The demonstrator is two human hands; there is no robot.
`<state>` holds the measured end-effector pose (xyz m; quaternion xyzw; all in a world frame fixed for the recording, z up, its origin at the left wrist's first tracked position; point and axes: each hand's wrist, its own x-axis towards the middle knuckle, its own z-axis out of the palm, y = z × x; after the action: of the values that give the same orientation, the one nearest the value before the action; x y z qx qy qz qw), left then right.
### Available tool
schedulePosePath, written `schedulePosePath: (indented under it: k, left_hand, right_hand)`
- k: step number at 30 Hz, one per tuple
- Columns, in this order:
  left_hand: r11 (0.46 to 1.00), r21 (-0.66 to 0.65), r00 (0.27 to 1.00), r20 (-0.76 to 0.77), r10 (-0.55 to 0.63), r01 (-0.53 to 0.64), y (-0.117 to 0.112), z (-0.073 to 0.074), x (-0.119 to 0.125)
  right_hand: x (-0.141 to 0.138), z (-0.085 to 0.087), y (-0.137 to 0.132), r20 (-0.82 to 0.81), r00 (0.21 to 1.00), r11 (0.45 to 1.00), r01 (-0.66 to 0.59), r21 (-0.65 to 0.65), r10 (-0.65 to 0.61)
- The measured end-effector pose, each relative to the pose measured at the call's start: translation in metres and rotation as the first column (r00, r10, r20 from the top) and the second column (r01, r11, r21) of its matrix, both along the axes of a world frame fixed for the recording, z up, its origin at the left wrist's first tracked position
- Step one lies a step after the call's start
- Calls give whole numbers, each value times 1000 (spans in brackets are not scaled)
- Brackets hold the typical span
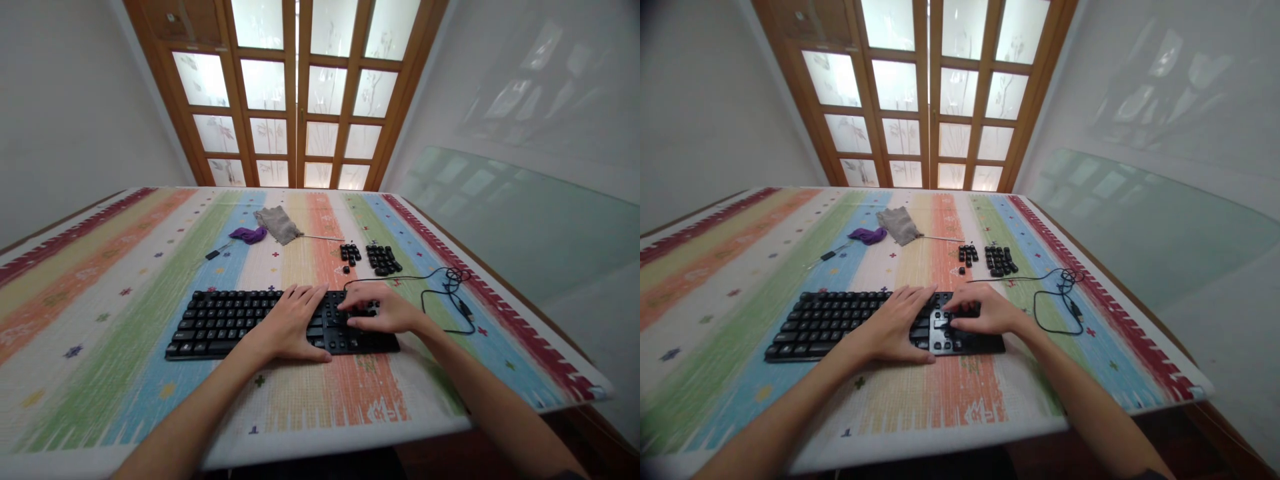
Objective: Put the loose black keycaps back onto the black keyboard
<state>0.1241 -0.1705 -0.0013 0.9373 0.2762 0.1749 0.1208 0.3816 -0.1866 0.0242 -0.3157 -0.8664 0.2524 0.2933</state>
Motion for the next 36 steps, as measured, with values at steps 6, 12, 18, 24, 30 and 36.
schedulePosePath:
  k: [6, 12, 18, 24, 30, 36]
  left_hand:
    - [1000, -13, 1000, -21, 14, -14, 1, -1, 0]
    - [1000, -20, 1000, -2, 11, -11, 1, 1, 0]
    - [999, -31, 1000, 5, 12, -12, 1, 1, 0]
    - [999, -38, 1000, 15, -6, 7, 3, 0, 0]
    - [999, -48, 1000, 11, 0, 1, 2, 0, 0]
    - [999, -48, 1000, 21, -7, 8, 2, -2, 1]
  right_hand:
    - [-15, -5, -13, 113, 984, 991, -136, -1, 135]
    - [-18, -5, -16, 139, 979, 989, -144, -30, 147]
    - [-22, -1, -19, 146, 973, 984, -171, -54, 177]
    - [-20, -7, -18, 170, 970, 985, -172, -30, 174]
    - [-21, -12, -20, 254, 958, 988, -149, 34, 136]
    - [-27, -12, -21, 292, 946, 981, -172, 90, 139]
